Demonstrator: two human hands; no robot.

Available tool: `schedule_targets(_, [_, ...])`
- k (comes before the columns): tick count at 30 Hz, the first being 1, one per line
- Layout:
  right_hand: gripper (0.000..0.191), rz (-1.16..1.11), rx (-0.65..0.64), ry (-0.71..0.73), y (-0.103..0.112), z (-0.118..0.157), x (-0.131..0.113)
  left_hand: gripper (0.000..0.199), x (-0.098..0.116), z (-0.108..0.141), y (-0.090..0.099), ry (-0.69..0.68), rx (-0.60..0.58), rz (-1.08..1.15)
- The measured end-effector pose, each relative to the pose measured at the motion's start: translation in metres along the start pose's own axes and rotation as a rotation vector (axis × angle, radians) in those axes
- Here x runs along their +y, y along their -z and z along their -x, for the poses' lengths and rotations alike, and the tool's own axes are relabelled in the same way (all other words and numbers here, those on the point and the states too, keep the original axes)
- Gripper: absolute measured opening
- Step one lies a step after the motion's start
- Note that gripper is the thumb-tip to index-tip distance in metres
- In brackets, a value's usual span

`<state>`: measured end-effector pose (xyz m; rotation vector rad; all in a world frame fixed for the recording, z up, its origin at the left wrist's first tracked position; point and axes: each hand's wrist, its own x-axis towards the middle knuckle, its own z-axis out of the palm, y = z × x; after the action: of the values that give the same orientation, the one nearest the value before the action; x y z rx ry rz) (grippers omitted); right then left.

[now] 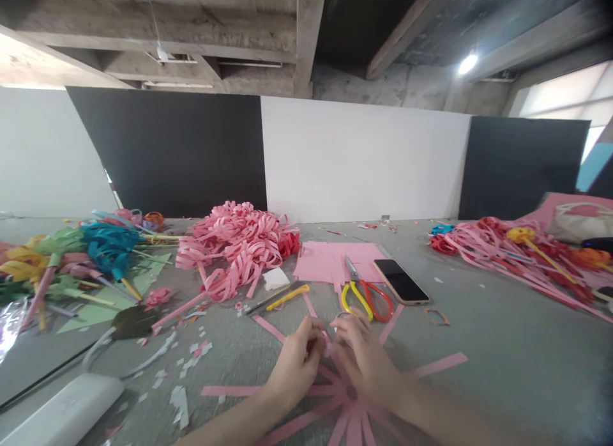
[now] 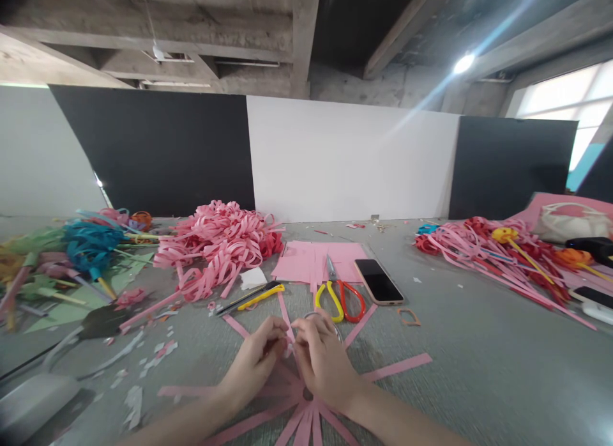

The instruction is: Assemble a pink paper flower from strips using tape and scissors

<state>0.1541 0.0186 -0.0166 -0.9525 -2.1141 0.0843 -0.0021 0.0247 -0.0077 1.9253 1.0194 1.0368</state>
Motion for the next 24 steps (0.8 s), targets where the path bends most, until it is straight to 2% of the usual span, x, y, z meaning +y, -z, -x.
schedule_targets(24, [0.028, -0.031, -0.036, -0.022, -0.0031, 0.0014, 0.0027, 0.019, 0.0010, 0.0011, 0.0004, -0.011, -0.035, -0.021])
